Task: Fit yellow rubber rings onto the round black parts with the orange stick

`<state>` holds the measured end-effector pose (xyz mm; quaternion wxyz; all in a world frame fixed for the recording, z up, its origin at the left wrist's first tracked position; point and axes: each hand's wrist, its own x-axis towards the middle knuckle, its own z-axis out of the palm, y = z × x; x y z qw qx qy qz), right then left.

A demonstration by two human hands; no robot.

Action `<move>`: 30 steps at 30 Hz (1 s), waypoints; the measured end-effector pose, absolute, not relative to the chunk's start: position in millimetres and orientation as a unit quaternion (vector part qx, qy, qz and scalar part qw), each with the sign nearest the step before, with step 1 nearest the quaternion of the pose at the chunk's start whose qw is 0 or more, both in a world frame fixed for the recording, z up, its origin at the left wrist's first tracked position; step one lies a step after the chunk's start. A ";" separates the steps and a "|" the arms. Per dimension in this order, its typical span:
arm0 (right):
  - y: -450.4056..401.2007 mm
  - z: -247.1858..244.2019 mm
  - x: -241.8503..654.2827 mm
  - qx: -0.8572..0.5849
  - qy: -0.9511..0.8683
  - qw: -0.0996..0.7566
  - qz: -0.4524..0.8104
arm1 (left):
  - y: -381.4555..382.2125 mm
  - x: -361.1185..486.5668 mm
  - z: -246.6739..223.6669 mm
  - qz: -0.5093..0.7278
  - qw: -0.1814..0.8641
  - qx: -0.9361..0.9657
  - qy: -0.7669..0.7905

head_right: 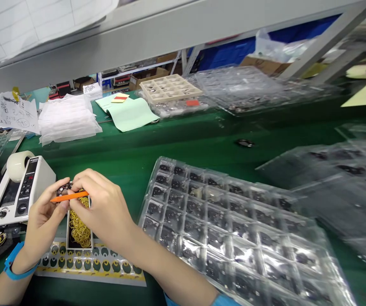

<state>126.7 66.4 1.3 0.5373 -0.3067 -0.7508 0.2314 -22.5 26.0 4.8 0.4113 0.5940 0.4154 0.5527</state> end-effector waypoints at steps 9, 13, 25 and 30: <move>68.9 -7.3 116.2 -0.337 -0.753 0.541 0.166 | 35.2 -19.3 -7.6 0.593 0.402 0.529 0.455; 71.4 -6.6 116.2 -0.364 -0.742 0.528 0.197 | 36.4 -20.9 -8.2 0.592 0.411 0.516 0.463; 74.4 -1.7 117.0 -0.270 -0.726 0.538 0.332 | 33.0 -26.5 -3.0 0.526 0.369 0.605 0.470; 69.0 -1.9 116.8 -0.279 -0.756 0.549 0.220 | 38.6 -33.9 3.8 0.530 0.230 0.664 0.474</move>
